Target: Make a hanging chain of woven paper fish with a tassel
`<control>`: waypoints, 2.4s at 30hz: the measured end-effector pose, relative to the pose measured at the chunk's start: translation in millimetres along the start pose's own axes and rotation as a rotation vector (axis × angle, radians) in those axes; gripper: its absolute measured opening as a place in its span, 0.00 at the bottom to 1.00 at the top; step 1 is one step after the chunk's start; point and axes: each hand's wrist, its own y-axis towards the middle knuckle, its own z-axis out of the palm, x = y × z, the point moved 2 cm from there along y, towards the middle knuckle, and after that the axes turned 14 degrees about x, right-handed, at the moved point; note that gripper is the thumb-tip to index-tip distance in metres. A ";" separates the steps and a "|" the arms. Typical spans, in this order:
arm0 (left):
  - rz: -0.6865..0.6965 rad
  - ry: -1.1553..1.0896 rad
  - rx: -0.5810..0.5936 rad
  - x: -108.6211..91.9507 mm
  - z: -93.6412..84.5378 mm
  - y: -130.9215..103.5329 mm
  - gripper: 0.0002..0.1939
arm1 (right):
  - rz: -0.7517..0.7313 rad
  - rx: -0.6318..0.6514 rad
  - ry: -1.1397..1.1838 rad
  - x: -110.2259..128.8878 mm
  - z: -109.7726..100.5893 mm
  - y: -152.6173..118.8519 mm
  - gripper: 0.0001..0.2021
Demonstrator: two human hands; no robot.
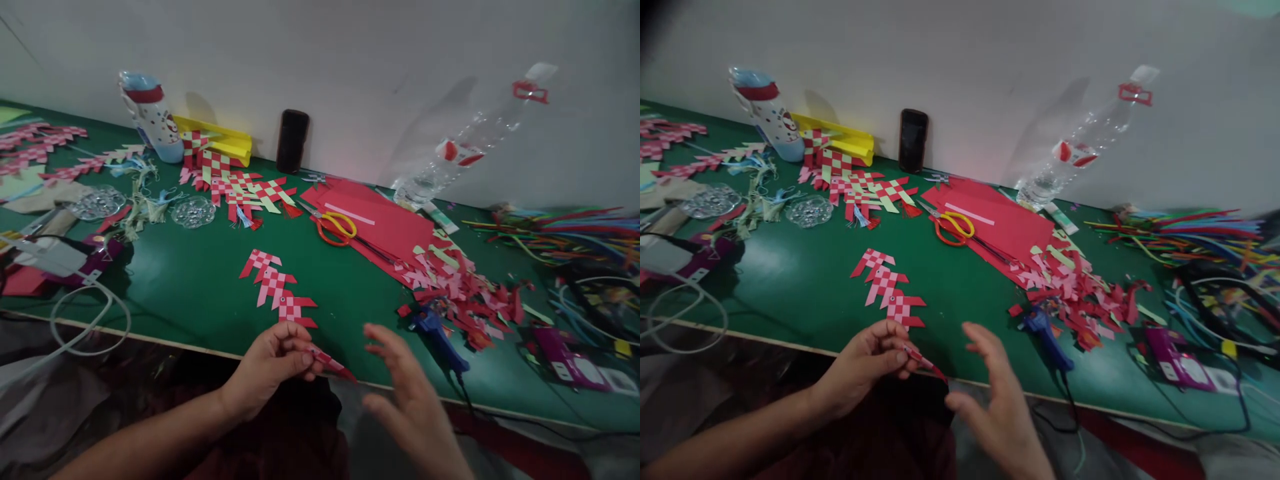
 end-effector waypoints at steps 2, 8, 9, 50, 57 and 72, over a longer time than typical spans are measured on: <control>-0.002 -0.025 -0.006 1.0 -0.7 -2.7 0.17 | 0.013 0.019 0.157 14.5 27.4 4.5 0.24; -0.029 0.160 0.061 1.7 -9.9 -24.6 0.19 | 0.152 -0.083 0.253 22.1 48.4 20.6 0.09; -0.012 0.293 0.052 -0.8 -15.6 -28.6 0.18 | 0.193 -0.088 0.249 19.4 44.9 22.3 0.10; 0.424 2.039 0.098 -43.7 -40.2 -14.9 0.13 | 0.440 0.057 0.186 0.4 19.0 59.7 0.21; 0.222 1.998 -0.452 -92.4 -76.7 4.0 0.17 | 0.406 0.002 0.226 -1.6 19.6 60.7 0.22; -0.359 1.934 -0.622 -132.8 -78.9 76.7 0.18 | 0.361 -0.042 0.324 -20.7 25.9 53.5 0.24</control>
